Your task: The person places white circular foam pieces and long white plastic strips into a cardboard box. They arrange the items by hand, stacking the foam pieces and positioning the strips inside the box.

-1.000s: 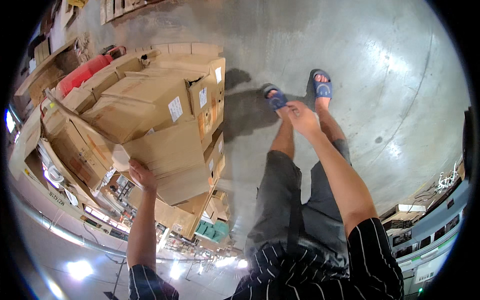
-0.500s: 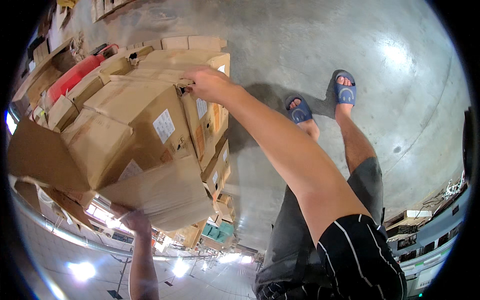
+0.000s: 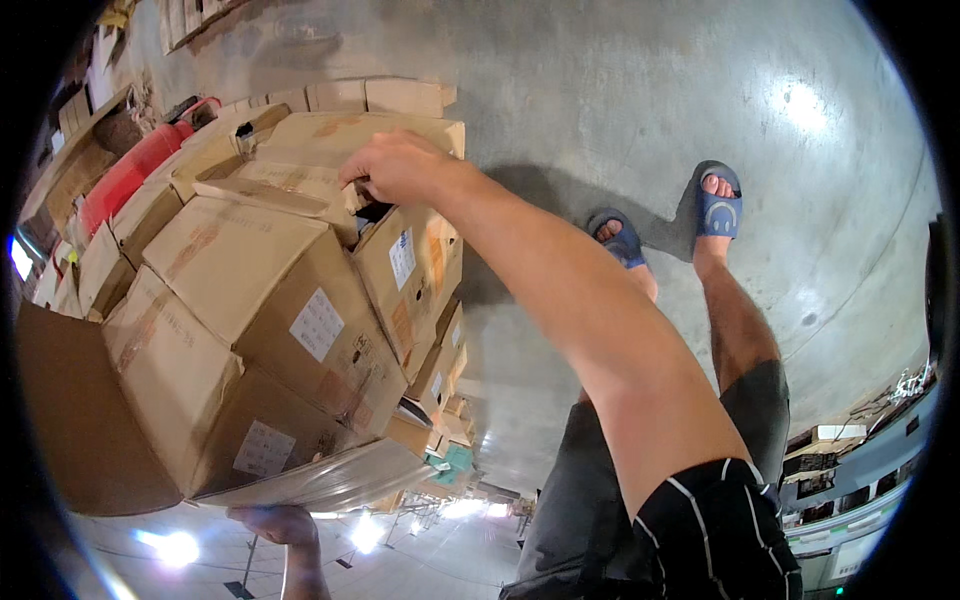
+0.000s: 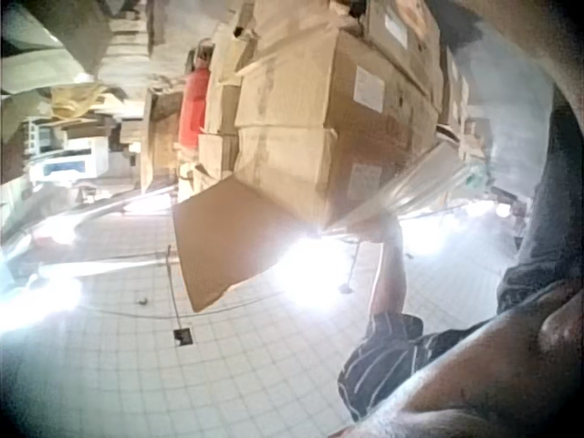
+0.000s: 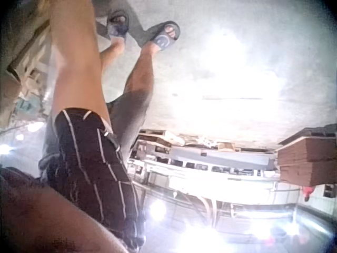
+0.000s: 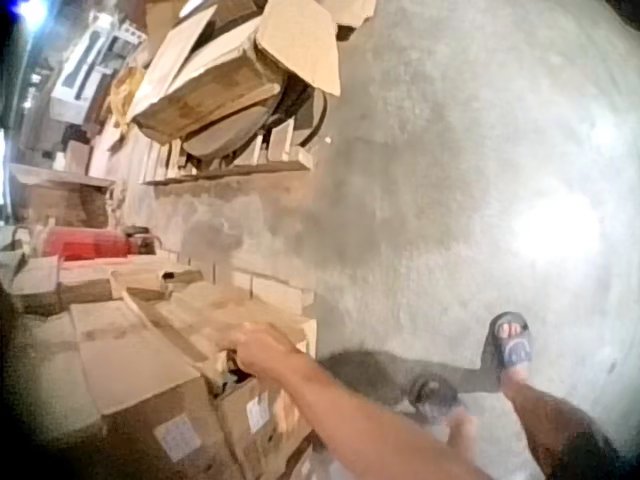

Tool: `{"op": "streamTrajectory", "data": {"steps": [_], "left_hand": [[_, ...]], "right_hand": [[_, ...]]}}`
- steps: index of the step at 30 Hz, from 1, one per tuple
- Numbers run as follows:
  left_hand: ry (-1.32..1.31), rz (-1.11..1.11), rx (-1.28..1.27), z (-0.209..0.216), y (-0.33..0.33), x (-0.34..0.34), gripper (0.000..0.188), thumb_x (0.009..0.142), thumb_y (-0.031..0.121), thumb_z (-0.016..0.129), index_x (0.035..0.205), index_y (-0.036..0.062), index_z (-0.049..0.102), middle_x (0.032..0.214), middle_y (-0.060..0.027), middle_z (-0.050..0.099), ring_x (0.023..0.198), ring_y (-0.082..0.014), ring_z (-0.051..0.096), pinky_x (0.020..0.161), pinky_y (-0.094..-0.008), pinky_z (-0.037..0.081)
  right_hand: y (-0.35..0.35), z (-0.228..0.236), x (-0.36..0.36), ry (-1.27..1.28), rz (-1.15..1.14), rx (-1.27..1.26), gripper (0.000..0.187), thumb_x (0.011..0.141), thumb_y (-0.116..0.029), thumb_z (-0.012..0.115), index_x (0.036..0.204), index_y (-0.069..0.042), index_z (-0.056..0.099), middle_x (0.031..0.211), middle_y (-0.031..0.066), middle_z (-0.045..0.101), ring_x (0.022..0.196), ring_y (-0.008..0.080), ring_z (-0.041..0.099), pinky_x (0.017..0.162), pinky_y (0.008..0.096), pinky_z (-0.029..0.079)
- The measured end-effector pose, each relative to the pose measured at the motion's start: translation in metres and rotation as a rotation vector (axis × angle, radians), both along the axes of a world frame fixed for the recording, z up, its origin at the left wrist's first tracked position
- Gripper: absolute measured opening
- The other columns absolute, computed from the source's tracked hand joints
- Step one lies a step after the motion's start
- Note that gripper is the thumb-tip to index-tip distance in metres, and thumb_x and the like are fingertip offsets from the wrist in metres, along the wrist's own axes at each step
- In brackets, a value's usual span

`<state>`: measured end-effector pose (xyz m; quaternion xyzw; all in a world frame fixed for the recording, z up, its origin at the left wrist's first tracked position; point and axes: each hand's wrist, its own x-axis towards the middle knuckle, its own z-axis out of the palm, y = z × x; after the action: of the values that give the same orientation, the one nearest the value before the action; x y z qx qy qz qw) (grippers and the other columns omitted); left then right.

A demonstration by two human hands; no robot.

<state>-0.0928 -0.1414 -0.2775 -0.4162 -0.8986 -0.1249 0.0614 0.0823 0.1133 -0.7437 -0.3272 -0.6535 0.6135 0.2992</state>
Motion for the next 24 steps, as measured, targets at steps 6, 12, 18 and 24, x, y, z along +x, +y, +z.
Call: {"op": "streamTrajectory", "data": {"steps": [6, 12, 18, 24], "left_hand": [[0.356, -0.134, -0.326, 0.013, -0.025, -0.007, 0.087, 0.114, 0.067, 0.03, 0.155, -0.0097, 0.034, 0.142, -0.0292, 0.054, 0.125, -0.0374, 0.058, 0.104, -0.0538, 0.055], [-0.044, 0.026, -0.065, 0.029, -0.031, -0.023, 0.086, 0.114, 0.069, 0.027, 0.157, -0.0049, 0.039, 0.155, -0.026, 0.048, 0.134, -0.0377, 0.054, 0.109, -0.0539, 0.052], [0.124, -0.303, -0.206, 0.012, -0.043, -0.036, 0.074, 0.114, 0.066, 0.029, 0.134, -0.0007, 0.054, 0.141, -0.021, 0.057, 0.122, -0.033, 0.058, 0.108, -0.0523, 0.048], [-0.237, -0.209, -0.023, -0.009, -0.035, -0.065, 0.044, 0.106, 0.047, 0.058, 0.117, 0.004, 0.061, 0.105, -0.0087, 0.061, 0.095, -0.0206, 0.06, 0.084, -0.0397, 0.05]], "right_hand": [[0.005, 0.003, 0.002, 0.001, 0.085, -0.111, 0.028, 0.092, -0.014, 0.069, 0.115, -0.022, 0.083, 0.101, 0.0113, 0.08, 0.098, 0.0369, 0.074, 0.086, 0.0478, 0.059], [0.006, -0.009, -0.004, 0.029, 0.047, -0.253, 0.022, 0.093, -0.018, 0.07, 0.111, -0.019, 0.083, 0.103, 0.0141, 0.079, 0.098, 0.0394, 0.073, 0.085, 0.0498, 0.058], [-0.003, 0.014, 0.005, -0.01, -0.064, -0.336, 0.022, 0.092, -0.02, 0.067, 0.108, -0.017, 0.082, 0.106, 0.0185, 0.078, 0.102, 0.0413, 0.073, 0.086, 0.0526, 0.057], [-0.043, 0.046, 0.028, -0.086, -0.235, -0.515, 0.027, 0.101, -0.013, 0.062, 0.123, -0.01, 0.078, 0.116, 0.0177, 0.078, 0.112, 0.0404, 0.072, 0.095, 0.0474, 0.057]]}}
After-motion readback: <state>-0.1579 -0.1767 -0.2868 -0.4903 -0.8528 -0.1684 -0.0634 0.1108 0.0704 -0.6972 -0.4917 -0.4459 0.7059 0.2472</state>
